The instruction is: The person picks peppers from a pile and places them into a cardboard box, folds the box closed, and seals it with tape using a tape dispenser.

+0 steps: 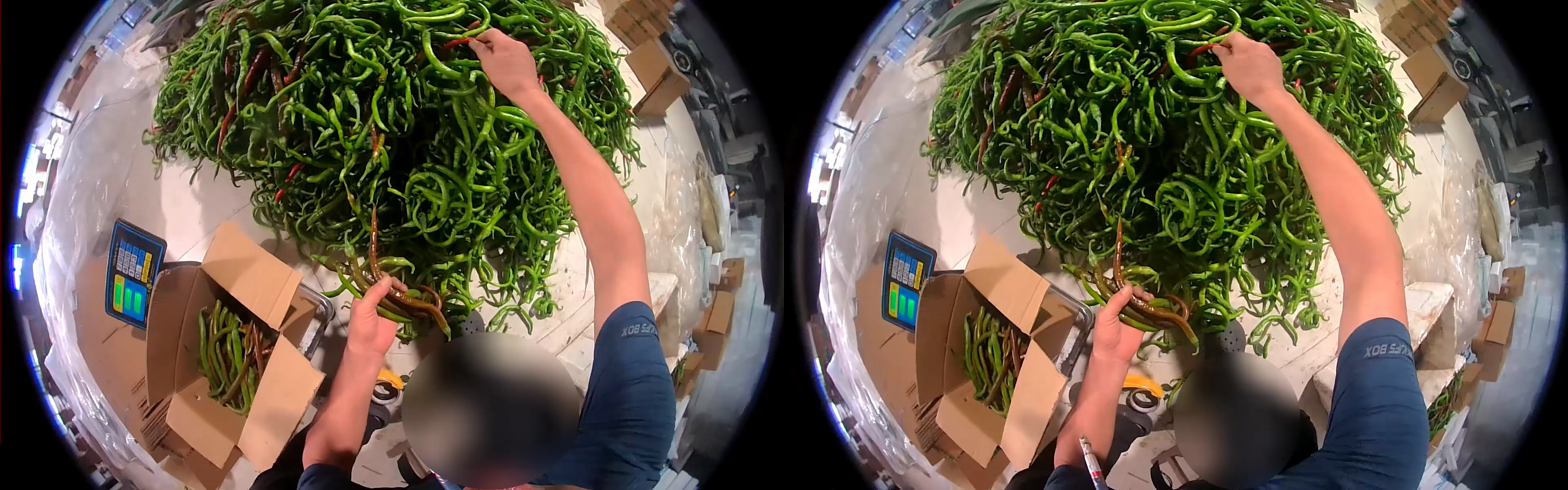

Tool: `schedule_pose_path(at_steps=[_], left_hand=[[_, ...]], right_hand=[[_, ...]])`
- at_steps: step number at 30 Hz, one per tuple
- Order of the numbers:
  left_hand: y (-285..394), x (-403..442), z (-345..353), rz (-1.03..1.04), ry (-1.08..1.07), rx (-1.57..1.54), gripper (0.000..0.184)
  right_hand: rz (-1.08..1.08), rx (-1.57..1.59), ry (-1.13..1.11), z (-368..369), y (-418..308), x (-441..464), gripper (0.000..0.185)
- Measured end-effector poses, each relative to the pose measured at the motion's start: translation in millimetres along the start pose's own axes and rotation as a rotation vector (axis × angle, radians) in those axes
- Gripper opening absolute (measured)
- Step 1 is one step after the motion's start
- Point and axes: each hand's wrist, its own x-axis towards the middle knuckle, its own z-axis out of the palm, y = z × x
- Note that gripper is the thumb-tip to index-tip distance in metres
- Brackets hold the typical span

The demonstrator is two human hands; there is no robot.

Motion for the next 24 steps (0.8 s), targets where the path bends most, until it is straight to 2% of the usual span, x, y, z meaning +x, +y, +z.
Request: schedule_pose_path(at_steps=[2,4,6,9,10,12,16,18,20,21,24], left_hand=[[-3,5,-4,-0.006,-0.013,0.006,0.01],[-8,6,-5,0.006,-0.035,0.02,0.011],[-11,6,-6,-0.025,-0.026,0.035,0.015],[-14,7,-2,-0.032,-0.017,0.044,0.019],[-14,7,0,-0.029,-0.013,0.043,0.019],[-14,8,2,-0.039,-0.002,0.043,0.019],[-13,10,4,-0.051,-0.005,0.049,0.015],[-9,7,3,-0.067,-0.001,0.045,0.013],[-5,5,1,-0.083,0.006,0.029,0.013],[-5,5,-1,-0.058,0.004,0.019,0.013],[0,3,-5,-0.045,0.006,0.01,0.012]], right_hand=[[0.058,0.083,-0.047,-11,12,-9,0.025],[0.044,0.156,-0.215,-19,11,-15,0.022],[0.016,0.118,-0.302,-14,13,-13,0.025],[-0.165,-0.175,-0.252,-9,-7,-5,0.028],[-0.289,-0.319,-0.229,-7,-19,-3,0.028],[-0.296,-0.494,-0.436,1,-44,9,0.023],[-0.445,-0.593,-0.528,25,-51,19,0.016],[-0.444,-0.52,-0.436,26,-45,16,0.014],[-0.474,-0.374,-0.233,17,-35,3,0.011],[-0.515,-0.319,-0.13,7,-27,-6,0.019],[-0.334,0.0,0.102,-27,-2,-20,0.019]])
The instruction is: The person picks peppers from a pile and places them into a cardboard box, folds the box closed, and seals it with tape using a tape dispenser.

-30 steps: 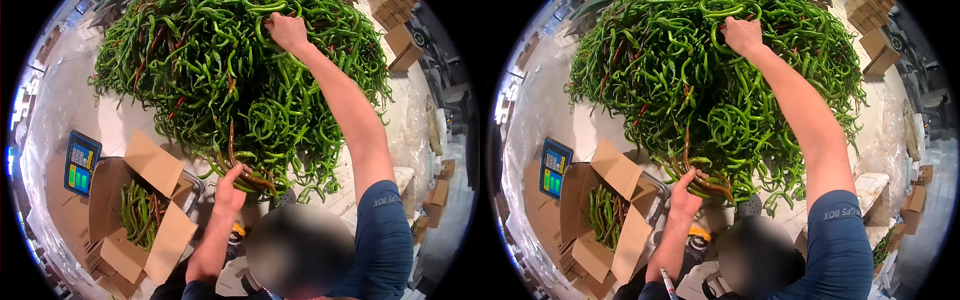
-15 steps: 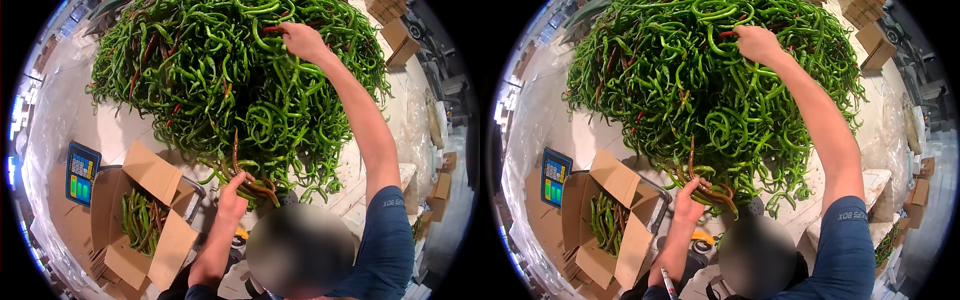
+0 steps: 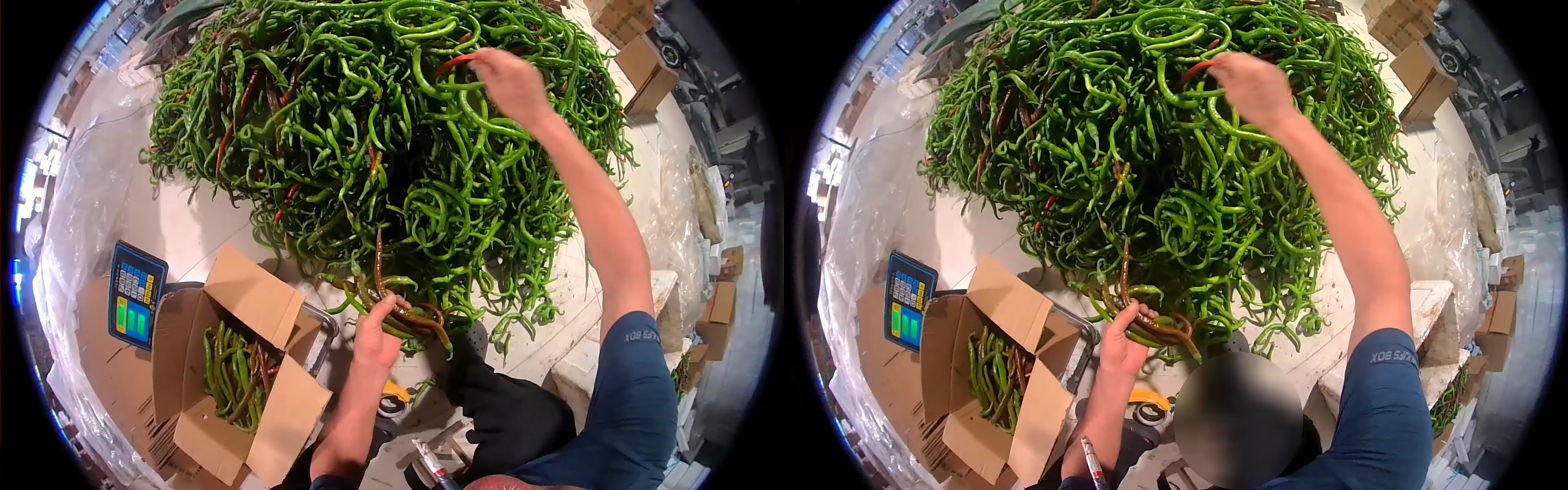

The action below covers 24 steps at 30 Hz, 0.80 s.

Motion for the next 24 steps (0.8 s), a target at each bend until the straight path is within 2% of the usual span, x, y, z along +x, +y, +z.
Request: schedule_pose_path(at_steps=[2,4,6,7,8,9,10,12,16,18,24], left_hand=[[-2,2,-7,-0.002,-0.003,0.015,0.011],[-6,6,-14,-0.004,-0.004,0.025,0.011],[-11,8,-12,-0.026,0.0,0.034,0.011],[-14,8,-10,-0.036,0.003,0.04,0.011],[-16,7,-9,-0.042,-0.004,0.042,0.011],[-18,7,-7,-0.047,-0.01,0.044,0.012],[-19,7,-6,-0.053,-0.014,0.046,0.012],[-16,5,-3,-0.055,0.009,0.05,0.013],[-13,9,-15,-0.047,0.034,0.064,0.013],[-14,14,-23,-0.043,0.039,0.054,0.013],[-22,16,-27,-0.107,0.028,0.065,0.015]], right_hand=[[0.143,0.131,-0.04,-37,14,4,0.024],[0.387,0.321,0.118,-54,29,17,0.027],[0.577,0.75,0.124,-50,45,40,0.03],[0.624,0.948,0.073,-38,52,48,0.031],[0.685,0.96,-0.024,-23,57,55,0.032],[0.64,0.723,-0.195,-4,68,60,0.031],[0.548,0.343,-0.433,5,65,67,0.026],[0.05,-0.235,-0.365,29,63,64,0.024],[0.124,-0.244,-0.416,34,56,77,0.024],[0.094,-0.214,-0.335,37,57,77,0.022],[0.116,-0.318,-0.648,35,43,80,0.024]])
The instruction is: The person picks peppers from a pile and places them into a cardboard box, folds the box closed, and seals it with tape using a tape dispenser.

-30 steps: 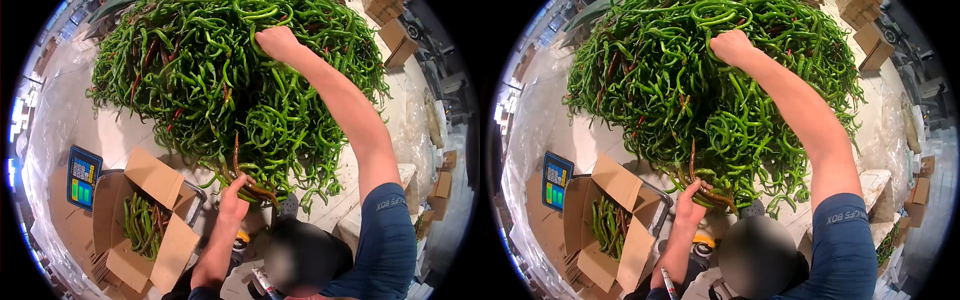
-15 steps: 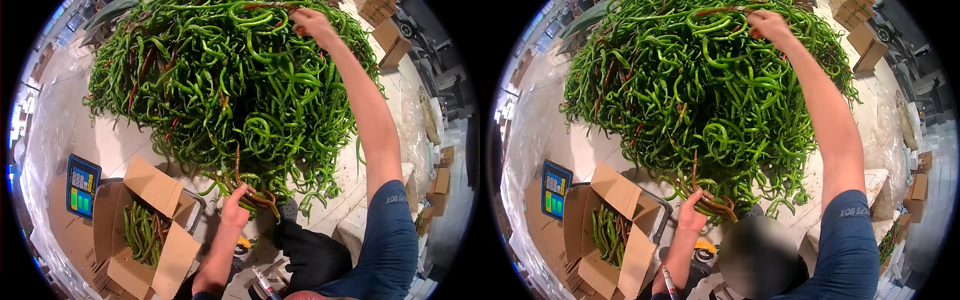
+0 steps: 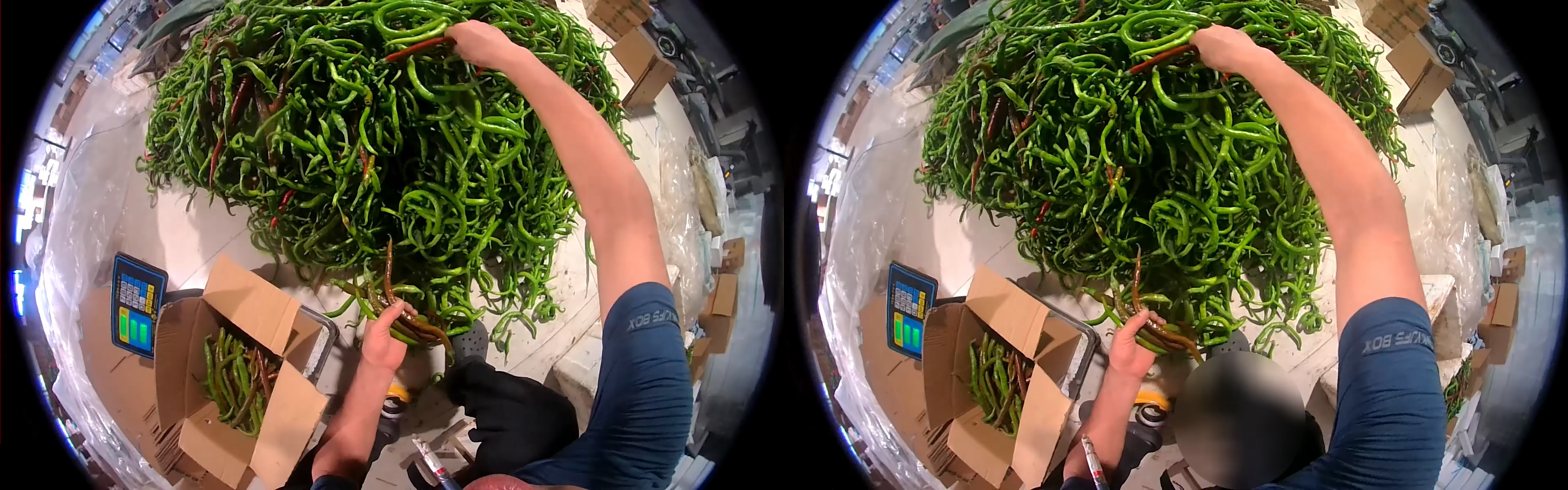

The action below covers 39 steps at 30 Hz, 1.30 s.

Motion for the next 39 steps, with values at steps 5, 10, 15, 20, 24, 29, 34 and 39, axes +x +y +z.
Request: schedule_pose_path(at_steps=[5,10,15,20,24,29,34,39], left_hand=[[-2,-5,7,0.028,-0.01,0.01,0.015],[2,-12,19,0.043,-0.018,0.022,0.015],[-1,-7,2,0.073,0.009,0.016,0.017],[5,-26,24,0.069,-0.055,-0.003,0.016],[6,-30,40,0.057,0.013,0.015,0.018],[-5,-14,48,0.126,-0.144,-0.017,0.021],[-15,-7,52,0.089,-0.186,-0.095,0.018],[-37,-8,46,0.047,-0.131,-0.098,0.016]], right_hand=[[-0.104,-0.055,-0.084,7,0,10,0.026],[-0.091,-0.161,-0.111,-8,-7,12,0.022],[-0.254,-0.176,-0.172,-84,10,-33,0.016],[-0.15,0.198,-0.194,-123,46,-143,0.014],[0.27,1.584,-0.201,-75,45,-270,0.016],[0.467,2.589,-0.125,30,-59,-371,0.024],[0.368,2.995,-0.069,77,-123,-400,0.03],[0.415,3.023,-0.129,96,-126,-408,0.028]])
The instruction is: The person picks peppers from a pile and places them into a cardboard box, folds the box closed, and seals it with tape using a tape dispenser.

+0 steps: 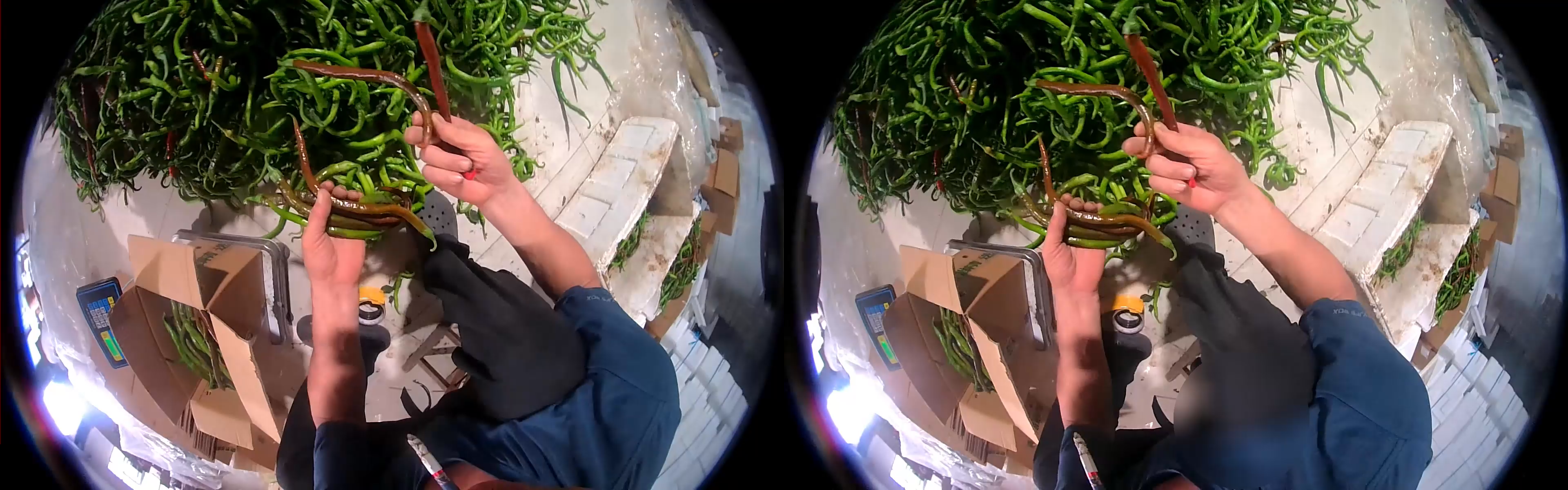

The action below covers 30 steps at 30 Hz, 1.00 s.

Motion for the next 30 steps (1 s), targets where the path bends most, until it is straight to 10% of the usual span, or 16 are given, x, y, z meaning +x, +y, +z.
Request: schedule_pose_path(at_steps=[16,30], left_hand=[[-13,14,3,0.0,0.009,0.063,0.016],[-20,-5,2,0.023,-0.03,0.008,0.011]], right_hand=[[-0.065,-0.276,0.173,-19,-5,-13,0.024],[-0.85,-1.787,1.732,-42,-180,-432,0.024]])
